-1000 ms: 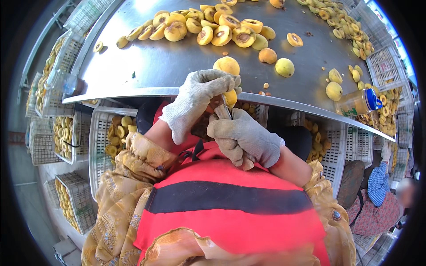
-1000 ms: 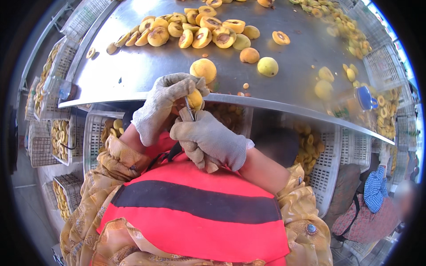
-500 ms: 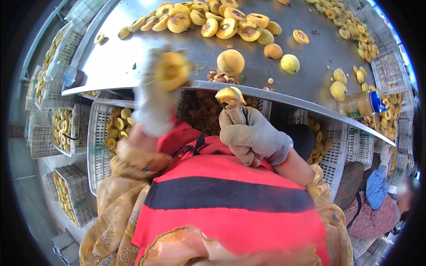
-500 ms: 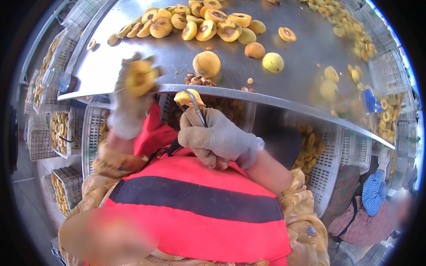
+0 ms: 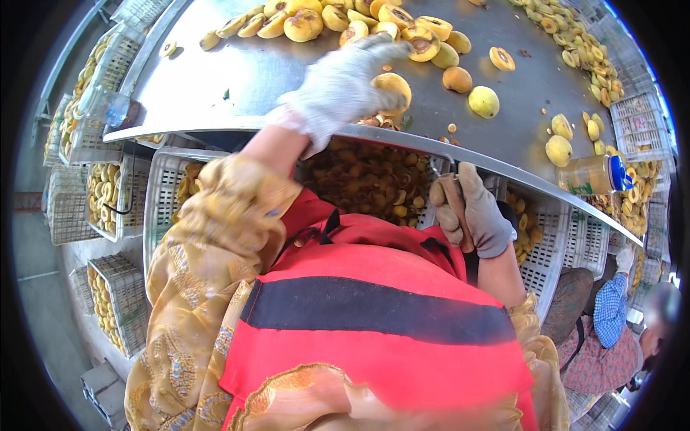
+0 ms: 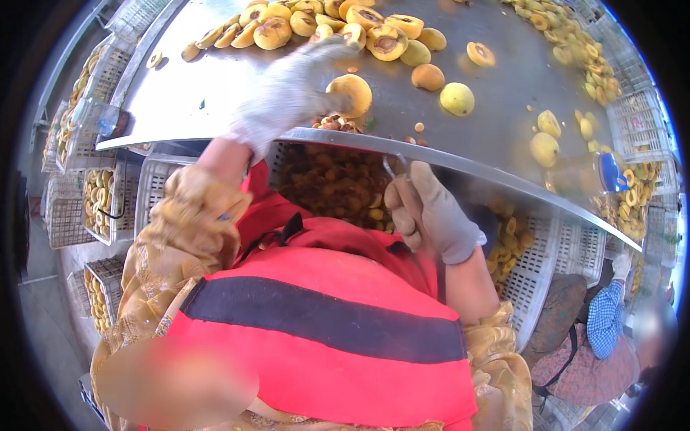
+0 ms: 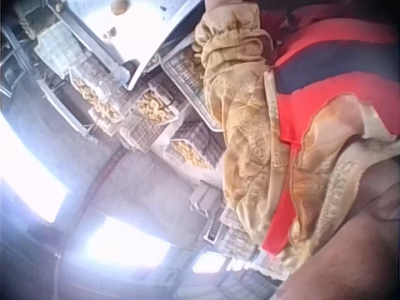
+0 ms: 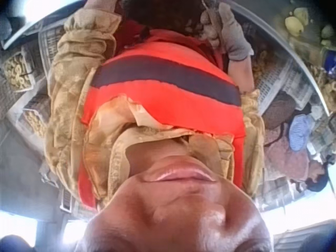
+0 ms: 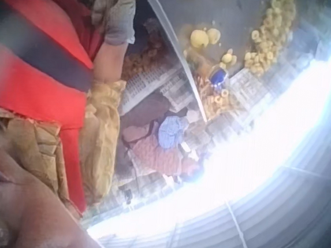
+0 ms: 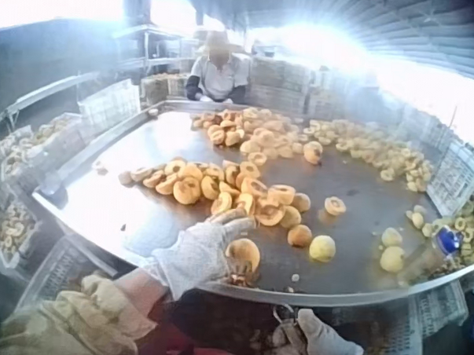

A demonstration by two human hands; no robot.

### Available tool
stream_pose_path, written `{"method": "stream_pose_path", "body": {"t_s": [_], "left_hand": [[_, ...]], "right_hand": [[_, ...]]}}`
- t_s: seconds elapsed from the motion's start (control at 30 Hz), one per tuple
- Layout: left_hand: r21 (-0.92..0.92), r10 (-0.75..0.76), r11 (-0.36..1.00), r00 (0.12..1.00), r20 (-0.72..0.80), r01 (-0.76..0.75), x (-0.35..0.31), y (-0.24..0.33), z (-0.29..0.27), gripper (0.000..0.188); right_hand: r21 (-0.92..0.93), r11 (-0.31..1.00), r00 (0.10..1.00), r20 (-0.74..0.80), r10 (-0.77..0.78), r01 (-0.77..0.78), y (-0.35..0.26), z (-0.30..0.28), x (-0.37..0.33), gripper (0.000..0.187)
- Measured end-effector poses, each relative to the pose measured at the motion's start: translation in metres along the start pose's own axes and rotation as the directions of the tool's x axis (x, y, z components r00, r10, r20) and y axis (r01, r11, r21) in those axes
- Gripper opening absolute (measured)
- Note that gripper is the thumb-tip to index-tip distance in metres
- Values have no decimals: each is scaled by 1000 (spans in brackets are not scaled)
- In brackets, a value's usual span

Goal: The person sits at a metal table and uses a small knife to cut open yellow apricots, remove the pits, and place the halved fruit on the table. They handle the apricots one by one, separating the flesh from the stone.

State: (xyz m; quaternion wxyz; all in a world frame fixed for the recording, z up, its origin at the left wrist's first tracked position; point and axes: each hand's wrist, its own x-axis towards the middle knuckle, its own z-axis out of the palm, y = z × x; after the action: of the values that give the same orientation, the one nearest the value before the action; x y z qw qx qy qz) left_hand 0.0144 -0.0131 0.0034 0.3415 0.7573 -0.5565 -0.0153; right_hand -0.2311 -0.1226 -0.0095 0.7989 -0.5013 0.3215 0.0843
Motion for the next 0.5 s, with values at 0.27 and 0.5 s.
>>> {"method": "stream_pose_path", "body": {"t_s": [0.27,0.5], "left_hand": [[-496,-219,814,951,220,302,5,-15,37,72],[-927,-230,-28,900,370,374,-41,29,-5,59]], "right_hand": [[215,947,968,-128,-215,239,-6,-10,-20,26],[-85,917,903,-158,-399,390,-51,34,11,21]]}}
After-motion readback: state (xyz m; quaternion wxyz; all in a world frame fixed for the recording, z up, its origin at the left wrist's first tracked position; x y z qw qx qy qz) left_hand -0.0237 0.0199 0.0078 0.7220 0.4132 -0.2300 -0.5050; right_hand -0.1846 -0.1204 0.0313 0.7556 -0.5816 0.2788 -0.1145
